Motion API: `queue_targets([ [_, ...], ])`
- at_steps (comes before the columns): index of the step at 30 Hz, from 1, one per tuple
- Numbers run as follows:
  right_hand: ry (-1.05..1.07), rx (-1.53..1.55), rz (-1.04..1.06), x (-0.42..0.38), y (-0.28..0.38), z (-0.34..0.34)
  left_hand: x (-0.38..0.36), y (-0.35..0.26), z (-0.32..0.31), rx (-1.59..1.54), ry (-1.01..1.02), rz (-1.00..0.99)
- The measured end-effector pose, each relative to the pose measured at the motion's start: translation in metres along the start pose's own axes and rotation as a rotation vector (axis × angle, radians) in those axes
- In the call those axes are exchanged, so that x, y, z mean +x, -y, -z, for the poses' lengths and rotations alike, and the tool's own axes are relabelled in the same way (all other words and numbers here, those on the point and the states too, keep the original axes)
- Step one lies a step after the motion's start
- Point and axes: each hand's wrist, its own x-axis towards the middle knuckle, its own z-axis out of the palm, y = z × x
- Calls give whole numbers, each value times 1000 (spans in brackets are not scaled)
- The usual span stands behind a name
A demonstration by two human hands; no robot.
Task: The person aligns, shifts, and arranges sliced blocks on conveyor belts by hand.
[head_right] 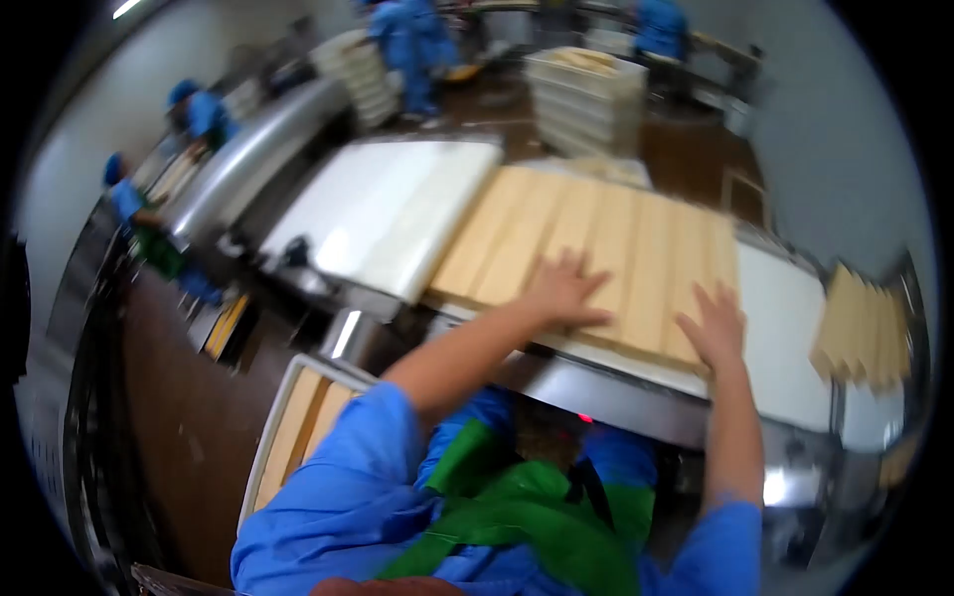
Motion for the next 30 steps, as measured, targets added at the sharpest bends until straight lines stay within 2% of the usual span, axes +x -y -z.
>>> queue_targets([
  [5, 44, -51, -33, 34, 29, -9, -2, -14, 5, -16, -138, 151],
  [7, 47, -62, -62, 33, 33, -9, -8, -9, 6, -47, -148, 86],
  [30, -12, -40, -47, 33, 51, -12, -23, 5, 20, -66, -141, 115],
])
